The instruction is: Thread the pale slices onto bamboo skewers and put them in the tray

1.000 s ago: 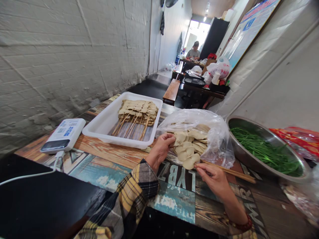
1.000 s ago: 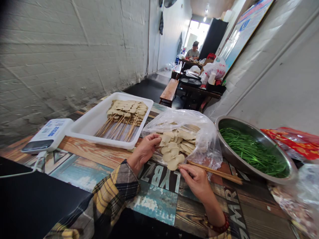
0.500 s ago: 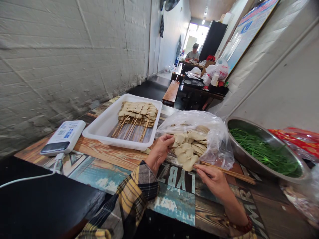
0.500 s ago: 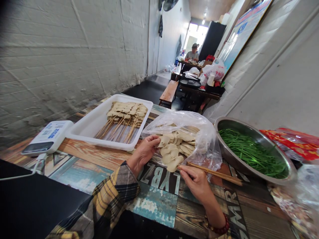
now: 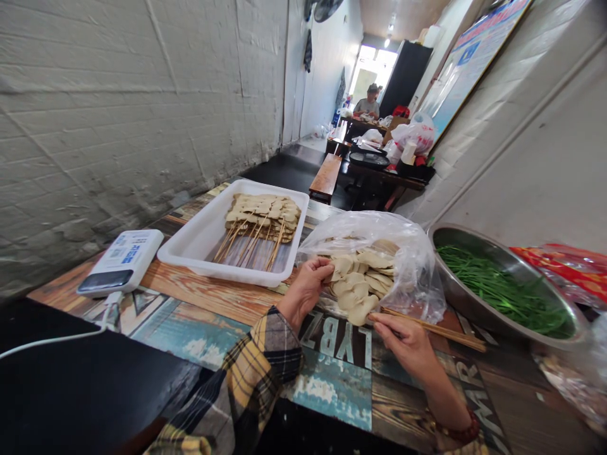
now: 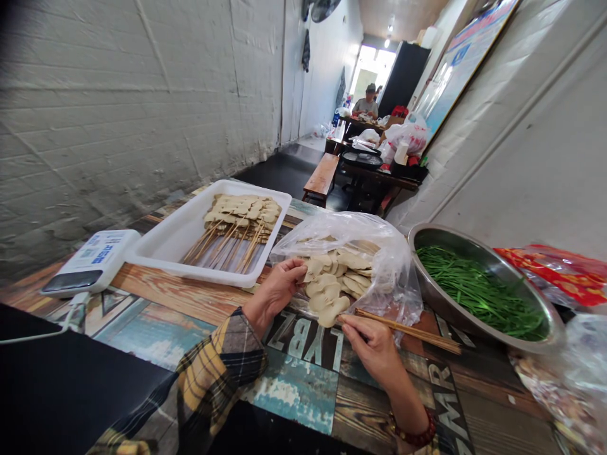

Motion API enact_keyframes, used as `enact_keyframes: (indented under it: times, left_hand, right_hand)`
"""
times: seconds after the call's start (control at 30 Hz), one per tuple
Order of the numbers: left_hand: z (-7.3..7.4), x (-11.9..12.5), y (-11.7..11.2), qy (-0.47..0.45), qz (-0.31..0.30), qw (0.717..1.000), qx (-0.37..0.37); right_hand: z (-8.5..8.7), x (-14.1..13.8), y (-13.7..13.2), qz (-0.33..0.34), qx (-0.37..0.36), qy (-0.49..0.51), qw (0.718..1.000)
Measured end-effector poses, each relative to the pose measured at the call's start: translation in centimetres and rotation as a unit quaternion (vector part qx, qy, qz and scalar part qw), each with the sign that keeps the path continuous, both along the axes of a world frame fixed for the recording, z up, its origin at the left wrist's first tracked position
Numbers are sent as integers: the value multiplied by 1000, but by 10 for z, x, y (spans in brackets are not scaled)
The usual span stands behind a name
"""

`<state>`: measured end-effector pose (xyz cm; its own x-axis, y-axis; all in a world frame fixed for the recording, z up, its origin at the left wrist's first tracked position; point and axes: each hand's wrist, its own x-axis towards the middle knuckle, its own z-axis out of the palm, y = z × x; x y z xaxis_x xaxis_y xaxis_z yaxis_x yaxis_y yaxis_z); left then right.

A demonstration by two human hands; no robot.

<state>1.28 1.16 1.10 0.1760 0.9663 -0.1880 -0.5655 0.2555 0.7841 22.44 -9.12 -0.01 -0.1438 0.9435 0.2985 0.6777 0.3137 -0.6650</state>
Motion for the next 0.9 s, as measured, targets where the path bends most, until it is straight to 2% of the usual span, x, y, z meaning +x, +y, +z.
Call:
enact_keyframes:
  times: [0.57, 0.9]
  left_hand:
    - [-2, 2, 0, 84, 40, 994, 53]
    - [0, 1, 0, 94, 41, 994, 44]
  right_hand:
    - [-8, -5, 0, -6, -68, 62, 996]
    - [-11, -11, -1, -13, -100, 109, 989]
